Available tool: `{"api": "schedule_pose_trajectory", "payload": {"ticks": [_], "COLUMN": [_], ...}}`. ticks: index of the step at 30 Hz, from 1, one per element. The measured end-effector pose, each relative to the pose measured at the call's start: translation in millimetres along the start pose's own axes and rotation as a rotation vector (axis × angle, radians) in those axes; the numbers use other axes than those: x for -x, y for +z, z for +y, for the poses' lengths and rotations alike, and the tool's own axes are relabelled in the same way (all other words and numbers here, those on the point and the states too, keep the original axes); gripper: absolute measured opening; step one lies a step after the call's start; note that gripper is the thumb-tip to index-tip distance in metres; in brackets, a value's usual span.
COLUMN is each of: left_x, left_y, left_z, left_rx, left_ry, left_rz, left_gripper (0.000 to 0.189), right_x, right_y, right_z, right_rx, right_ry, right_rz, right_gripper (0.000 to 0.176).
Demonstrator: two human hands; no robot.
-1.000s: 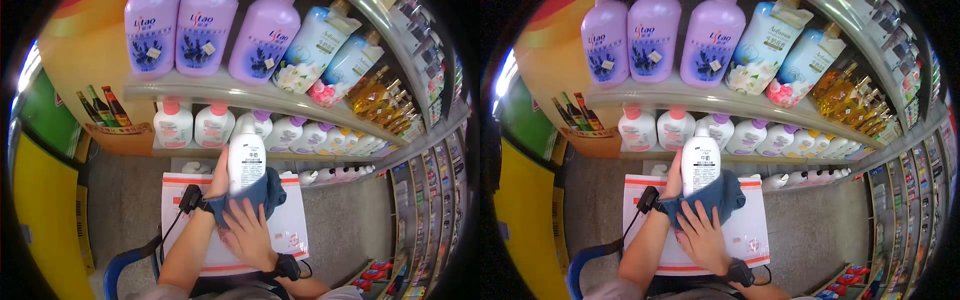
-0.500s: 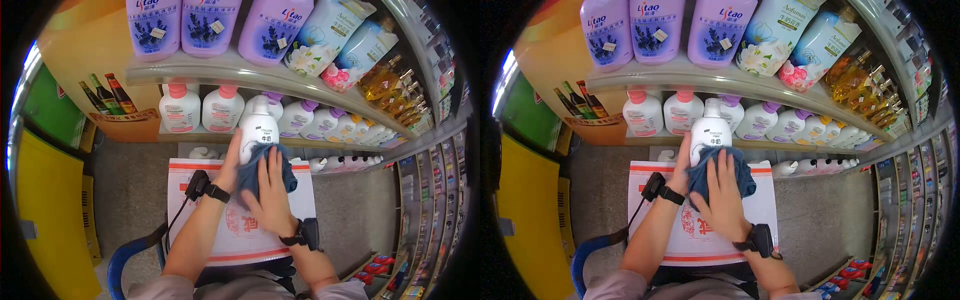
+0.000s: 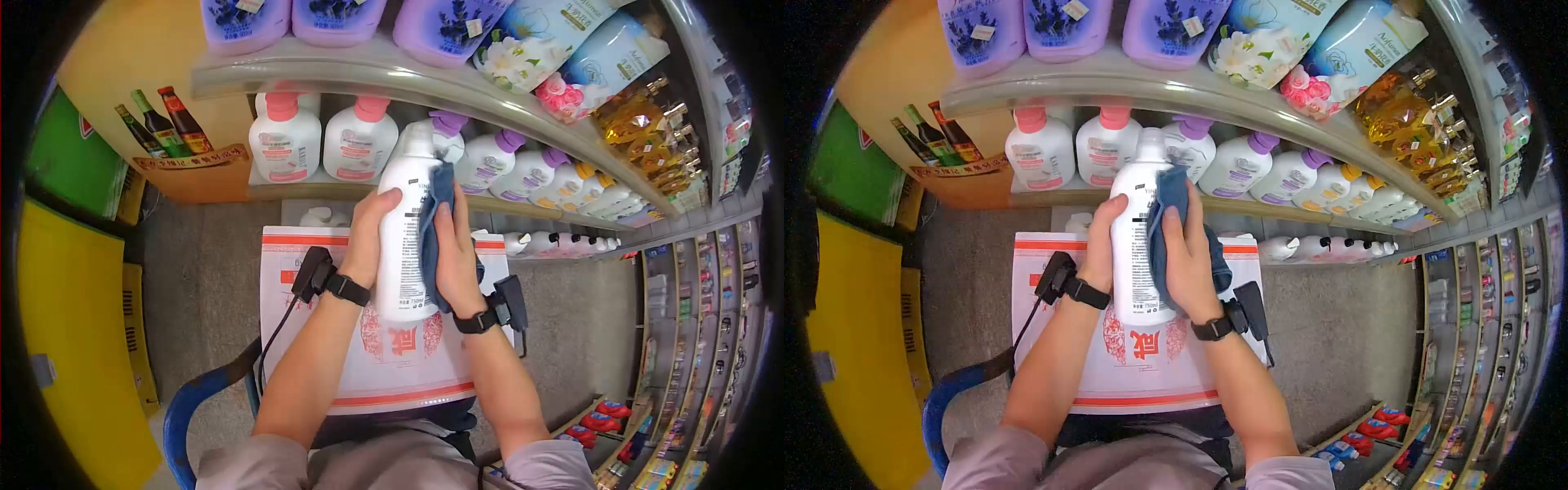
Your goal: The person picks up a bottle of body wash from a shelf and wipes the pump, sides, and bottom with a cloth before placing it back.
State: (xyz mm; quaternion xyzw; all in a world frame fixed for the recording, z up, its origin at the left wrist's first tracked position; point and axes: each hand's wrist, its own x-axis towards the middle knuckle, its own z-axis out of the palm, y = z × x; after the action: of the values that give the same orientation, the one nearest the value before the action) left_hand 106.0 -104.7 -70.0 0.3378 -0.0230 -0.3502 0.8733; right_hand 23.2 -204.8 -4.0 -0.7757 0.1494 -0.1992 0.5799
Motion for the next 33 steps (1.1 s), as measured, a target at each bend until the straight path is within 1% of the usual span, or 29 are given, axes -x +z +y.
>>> {"api": "schedule_pose_trajectory", "payload": {"ticks": [1,2,4,7,8,11,12,13,15,16,17,18,19,20,21,23,24,27,28,30,32,33], "left_x": [-0.7,-1.5,-3.5,-5.8,-6.4,-2.4,-5.6,-7.1,-11.4,-8.7,-8.2,-8.9,-8.9,-7.2,8.0,8.4,13.9,11.1,12.1,15.6,16.9,21.9], "left_y": [0.4,2.4,4.1,-0.1,-2.6,7.9,8.0,3.7,-0.5,5.8,8.9,10.3,13.7,17.2,33.6,32.6,35.2,34.5,37.1,37.5,45.2,50.5], "left_z": [0.5,1.4,-0.7,1.1,0.4,5.4,9.8,6.4,1.1,1.8,-2.7,-8.5,-13.1,-19.0,-2.5,-5.2,0.5,1.5,5.3,12.8,19.9,24.3], "left_rx": [0.031,0.062,0.129,0.136,0.13,0.216,0.224,0.217,0.204,0.254,0.229,0.202,0.173,0.208,0.168,0.123,0.106,0.165,0.236,0.207,0.16,0.111], "left_ry": [0.011,0.023,0.052,0.056,0.023,0.034,0.109,0.049,-0.065,-0.175,-0.188,-0.197,-0.205,-0.21,-0.259,-0.181,-0.173,-0.099,-0.075,-0.028,0.033,0.025], "left_rz": [-0.006,-0.014,0.006,-0.028,-0.044,0.11,0.018,0.003,-0.029,-0.197,-0.216,-0.238,-0.263,-0.287,-0.202,-0.244,-0.234,-0.266,-0.293,-0.366,-0.42,-0.434], "left_gripper": [0.042,0.042,0.043,0.044,0.042,0.038,0.039,0.046,0.06,0.067,0.068,0.069,0.07,0.07,0.07,0.069,0.067,0.065,0.06,0.057,0.054,0.055], "right_x": [8.3,17.5,38.5,74.7,85.7,114.5,122.1,126.0,121.8,119.6,115.7,106.9,96.8,86.8,76.8,54.6,44.3,20.0,14.1,9.1,11.4,14.2], "right_y": [0.8,-0.4,0.2,1.6,3.1,7.0,7.7,7.9,7.1,6.2,5.6,3.0,1.5,0.2,-0.4,-2.7,-4.3,-8.4,-9.5,-11.9,-14.5,-15.3], "right_z": [-0.3,-1.1,9.7,12.6,8.8,2.3,2.9,3.0,2.8,2.2,1.3,2.1,-1.0,-5.0,-9.6,-18.1,-19.5,-30.6,-33.7,-36.2,-43.4,-46.7], "right_rx": [0.003,0.04,0.179,0.412,0.413,0.429,0.44,0.451,0.447,0.446,0.445,0.475,0.508,0.54,0.572,0.531,0.526,0.476,0.459,0.428,0.305,0.255], "right_ry": [0.03,0.016,-0.009,-0.065,-0.048,0.002,0.013,0.025,0.006,-0.001,-0.011,-0.123,-0.166,-0.207,-0.247,-0.27,-0.274,-0.295,-0.309,-0.33,-0.352,-0.347], "right_rz": [-0.015,-0.03,-0.038,-0.054,-0.063,-0.097,-0.111,-0.121,-0.084,-0.065,-0.048,-0.022,0.001,0.024,0.052,0.05,0.039,0.008,0.004,0.012,0.045,0.064], "right_gripper": [0.058,0.059,0.062,0.065,0.066,0.069,0.07,0.072,0.068,0.066,0.064,0.06,0.06,0.061,0.061,0.061,0.061,0.062,0.062,0.061,0.06,0.059]}}
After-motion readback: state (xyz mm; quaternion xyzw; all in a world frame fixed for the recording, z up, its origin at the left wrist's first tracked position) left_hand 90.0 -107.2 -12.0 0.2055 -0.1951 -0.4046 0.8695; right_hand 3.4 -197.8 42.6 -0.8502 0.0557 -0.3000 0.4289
